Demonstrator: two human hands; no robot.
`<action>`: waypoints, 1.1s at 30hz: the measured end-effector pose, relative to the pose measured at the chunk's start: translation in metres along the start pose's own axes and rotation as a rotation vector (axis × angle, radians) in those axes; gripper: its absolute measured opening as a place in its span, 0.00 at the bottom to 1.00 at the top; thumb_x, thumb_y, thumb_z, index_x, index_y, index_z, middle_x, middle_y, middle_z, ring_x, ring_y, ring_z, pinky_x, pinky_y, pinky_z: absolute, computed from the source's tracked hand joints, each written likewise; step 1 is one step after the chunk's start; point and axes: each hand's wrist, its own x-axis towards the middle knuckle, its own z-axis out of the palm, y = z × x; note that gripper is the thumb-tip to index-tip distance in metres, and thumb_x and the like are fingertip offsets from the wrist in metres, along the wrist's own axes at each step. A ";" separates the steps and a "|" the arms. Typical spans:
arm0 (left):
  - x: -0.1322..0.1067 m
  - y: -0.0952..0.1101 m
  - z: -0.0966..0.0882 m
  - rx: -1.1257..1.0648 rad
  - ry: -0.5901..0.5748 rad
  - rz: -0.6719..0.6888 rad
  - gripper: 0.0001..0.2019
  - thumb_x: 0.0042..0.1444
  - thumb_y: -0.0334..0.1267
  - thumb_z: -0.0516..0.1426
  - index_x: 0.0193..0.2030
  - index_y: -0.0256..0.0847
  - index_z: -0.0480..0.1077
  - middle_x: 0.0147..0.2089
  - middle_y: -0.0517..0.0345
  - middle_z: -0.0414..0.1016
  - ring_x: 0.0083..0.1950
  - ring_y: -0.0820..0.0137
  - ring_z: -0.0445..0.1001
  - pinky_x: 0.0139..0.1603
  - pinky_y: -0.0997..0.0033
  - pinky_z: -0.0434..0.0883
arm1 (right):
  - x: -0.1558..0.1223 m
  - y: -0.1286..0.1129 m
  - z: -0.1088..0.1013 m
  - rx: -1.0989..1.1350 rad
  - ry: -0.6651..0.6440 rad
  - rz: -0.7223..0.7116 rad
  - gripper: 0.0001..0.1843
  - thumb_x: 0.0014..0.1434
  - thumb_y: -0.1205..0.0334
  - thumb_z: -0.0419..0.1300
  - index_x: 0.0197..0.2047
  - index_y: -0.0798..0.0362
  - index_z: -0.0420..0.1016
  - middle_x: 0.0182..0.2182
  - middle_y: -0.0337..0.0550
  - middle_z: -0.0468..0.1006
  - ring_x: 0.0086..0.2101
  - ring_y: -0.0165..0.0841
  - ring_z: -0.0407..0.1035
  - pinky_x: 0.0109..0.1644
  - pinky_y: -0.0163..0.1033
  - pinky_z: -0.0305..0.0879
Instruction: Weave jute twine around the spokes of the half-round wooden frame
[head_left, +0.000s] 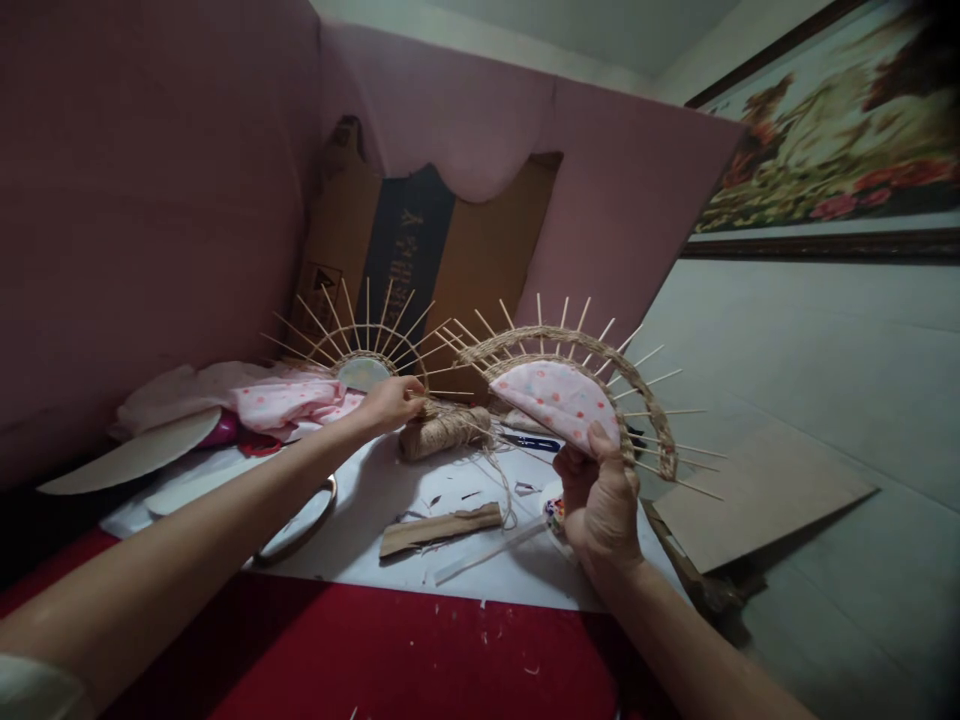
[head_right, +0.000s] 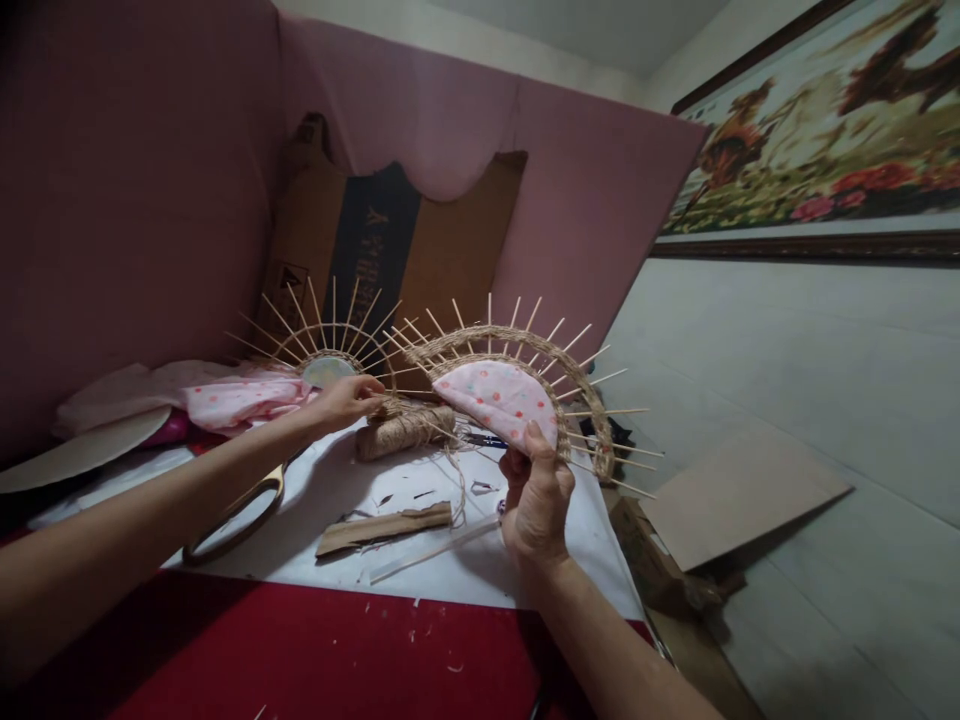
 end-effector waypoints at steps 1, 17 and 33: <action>0.005 0.001 0.003 0.021 -0.027 -0.006 0.17 0.59 0.41 0.55 0.53 0.39 0.66 0.54 0.49 0.69 0.48 0.61 0.72 0.46 0.54 0.72 | 0.000 -0.001 0.000 0.006 0.004 -0.005 0.13 0.44 0.61 0.68 0.26 0.55 0.66 0.19 0.29 0.58 0.20 0.21 0.52 0.20 0.25 0.54; 0.003 -0.032 -0.011 -0.001 -0.107 -0.054 0.17 0.59 0.41 0.56 0.53 0.38 0.67 0.53 0.50 0.69 0.48 0.60 0.72 0.45 0.54 0.72 | 0.008 -0.015 0.004 0.048 -0.005 -0.113 0.09 0.47 0.65 0.66 0.28 0.55 0.68 0.20 0.29 0.60 0.20 0.21 0.54 0.20 0.25 0.56; -0.003 -0.039 -0.007 0.122 0.026 0.087 0.16 0.59 0.41 0.55 0.53 0.38 0.67 0.53 0.50 0.70 0.48 0.61 0.72 0.45 0.55 0.72 | 0.006 -0.022 0.007 0.022 0.026 -0.140 0.10 0.44 0.66 0.65 0.25 0.55 0.65 0.21 0.29 0.59 0.20 0.20 0.53 0.20 0.24 0.55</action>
